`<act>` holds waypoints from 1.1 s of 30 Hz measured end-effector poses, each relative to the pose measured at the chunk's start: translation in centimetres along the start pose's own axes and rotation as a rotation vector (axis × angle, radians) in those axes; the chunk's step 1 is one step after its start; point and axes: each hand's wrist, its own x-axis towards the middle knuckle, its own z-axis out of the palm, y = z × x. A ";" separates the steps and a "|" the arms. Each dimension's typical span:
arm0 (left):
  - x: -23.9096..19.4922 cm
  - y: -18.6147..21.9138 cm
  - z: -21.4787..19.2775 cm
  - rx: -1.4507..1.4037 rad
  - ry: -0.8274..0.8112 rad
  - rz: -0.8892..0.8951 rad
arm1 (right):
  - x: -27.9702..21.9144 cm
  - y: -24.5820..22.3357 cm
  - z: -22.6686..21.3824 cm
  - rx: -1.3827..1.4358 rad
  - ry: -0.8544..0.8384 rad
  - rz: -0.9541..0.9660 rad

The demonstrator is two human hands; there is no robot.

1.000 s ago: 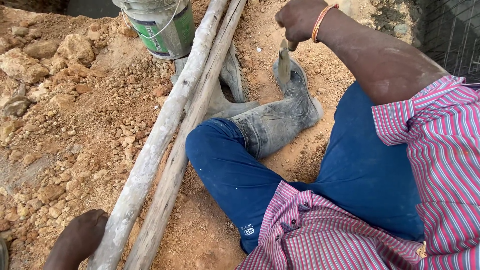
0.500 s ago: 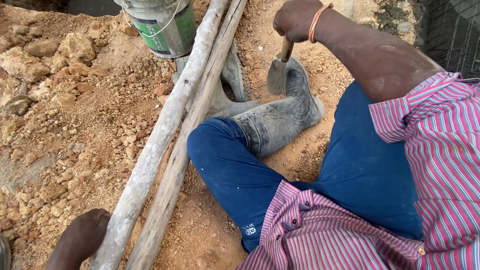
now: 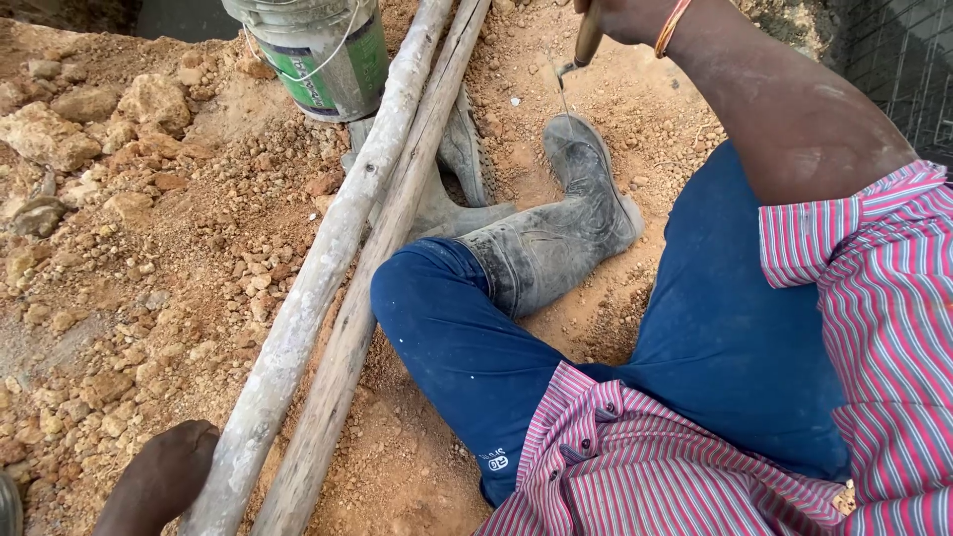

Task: Using a trowel to apply mortar or scrape surfaces on wooden framing near a construction pit.

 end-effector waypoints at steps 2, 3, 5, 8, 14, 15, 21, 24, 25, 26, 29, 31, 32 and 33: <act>0.0 0.0 0.0 -0.001 -0.001 0.000 | 0.4 1.4 0.5 -0.010 -0.040 0.067; 0.0 0.0 0.1 -0.007 0.002 0.003 | 0.9 3.5 1.7 -0.035 -0.042 0.115; -0.1 0.1 -0.1 -0.012 0.008 0.005 | 1.7 6.4 3.5 -0.059 -0.041 0.161; -0.3 0.3 -0.2 -0.008 0.015 0.012 | 1.1 7.2 3.8 -0.109 -0.026 0.269; -0.2 0.2 -0.1 -0.013 -0.001 0.013 | -1.2 -1.2 -2.7 -0.384 -0.318 0.359; -0.2 0.2 -0.2 -0.025 -0.003 0.011 | -1.1 -0.5 -2.2 -0.346 -0.317 0.355; 0.1 -0.1 0.2 -0.045 0.004 0.010 | -0.4 2.8 0.7 -0.354 -0.250 0.127; 0.1 -0.2 0.1 -0.047 0.005 0.013 | 0.0 3.3 1.7 -0.267 -0.077 0.035; 0.1 -0.1 0.0 -0.047 0.004 0.015 | 0.1 2.8 1.6 -0.198 -0.061 0.042; -0.1 0.0 -0.1 -0.047 0.006 0.014 | 0.3 2.5 1.4 -0.197 -0.059 0.041; -0.3 0.2 -0.2 -0.039 0.010 0.020 | 0.9 2.6 1.7 -0.396 -0.087 -0.034; 0.1 0.0 -0.1 -0.020 -0.001 0.026 | 1.6 4.2 2.7 -0.454 -0.125 -0.031; 0.2 0.0 -0.1 -0.020 0.001 0.027 | 1.4 4.2 2.4 -0.455 -0.124 -0.030; 0.2 0.0 -0.2 -0.014 -0.005 0.029 | 1.2 4.1 2.2 -0.478 -0.122 -0.010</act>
